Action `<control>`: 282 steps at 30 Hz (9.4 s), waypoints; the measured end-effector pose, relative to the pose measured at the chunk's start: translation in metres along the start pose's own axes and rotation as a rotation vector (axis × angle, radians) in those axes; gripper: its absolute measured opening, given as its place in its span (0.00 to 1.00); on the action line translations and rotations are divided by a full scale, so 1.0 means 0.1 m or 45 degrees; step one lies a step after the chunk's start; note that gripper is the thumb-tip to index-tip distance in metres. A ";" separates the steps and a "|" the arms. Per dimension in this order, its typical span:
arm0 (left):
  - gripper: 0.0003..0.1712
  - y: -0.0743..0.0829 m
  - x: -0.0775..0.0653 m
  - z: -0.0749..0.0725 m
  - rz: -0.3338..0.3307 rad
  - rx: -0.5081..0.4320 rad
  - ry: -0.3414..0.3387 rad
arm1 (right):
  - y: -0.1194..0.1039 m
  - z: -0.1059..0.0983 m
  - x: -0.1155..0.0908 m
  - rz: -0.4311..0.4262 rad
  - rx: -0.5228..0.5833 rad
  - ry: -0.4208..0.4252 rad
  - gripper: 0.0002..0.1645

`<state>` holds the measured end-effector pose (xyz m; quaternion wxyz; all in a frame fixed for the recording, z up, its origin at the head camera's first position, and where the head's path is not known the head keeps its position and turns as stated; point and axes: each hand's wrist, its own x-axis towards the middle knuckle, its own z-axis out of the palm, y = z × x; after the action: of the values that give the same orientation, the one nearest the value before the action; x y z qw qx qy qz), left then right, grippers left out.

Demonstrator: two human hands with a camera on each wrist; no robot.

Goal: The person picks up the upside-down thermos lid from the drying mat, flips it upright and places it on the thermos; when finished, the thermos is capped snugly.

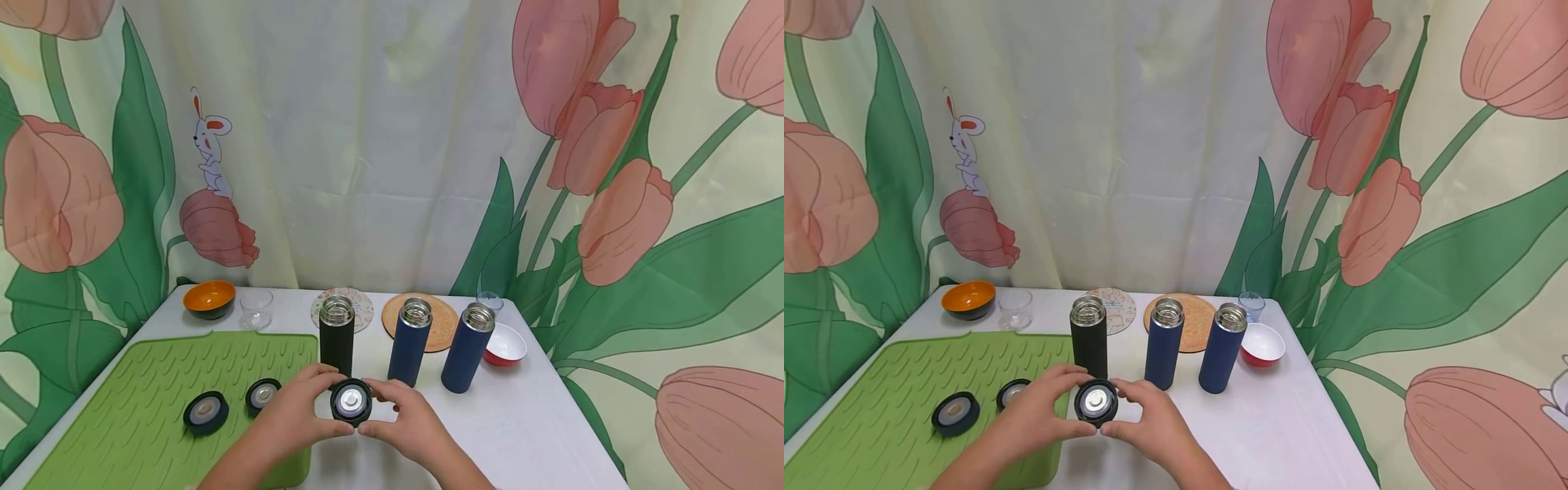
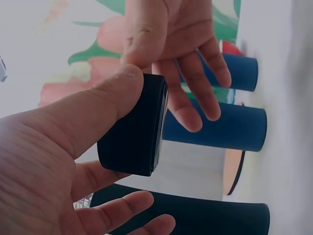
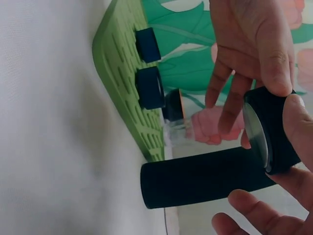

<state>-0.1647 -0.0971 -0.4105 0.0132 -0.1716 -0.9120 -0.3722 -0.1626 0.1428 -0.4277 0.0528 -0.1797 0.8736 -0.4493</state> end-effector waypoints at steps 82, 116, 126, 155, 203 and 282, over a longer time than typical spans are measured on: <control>0.29 -0.08 0.11 0.05 -0.377 -0.614 -0.203 | 0.09 -0.01 0.14 -0.962 -0.835 0.511 0.43; 0.37 -0.08 0.10 0.11 -0.085 -0.430 0.104 | -0.06 0.02 0.15 0.032 0.257 0.170 0.32; 0.37 -0.08 0.08 0.14 -0.072 -0.430 0.126 | -0.06 0.03 0.13 0.029 0.280 0.127 0.28; 0.40 -0.17 -0.09 0.02 -0.165 -0.416 0.230 | 0.11 0.49 1.21 0.122 0.216 0.331 0.53; 0.35 -0.07 0.69 -0.49 -0.018 -0.509 0.476 | 0.16 0.44 1.31 0.102 0.176 0.305 0.30; 0.39 -0.42 1.25 -0.77 0.099 -0.275 -0.085 | 0.20 0.48 1.27 0.071 0.241 0.290 0.29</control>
<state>-0.3034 -0.1395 -0.3643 -0.0211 -0.2196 -0.8593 -0.4615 -0.2737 0.0708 -0.4629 -0.0173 -0.0973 0.8323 -0.5455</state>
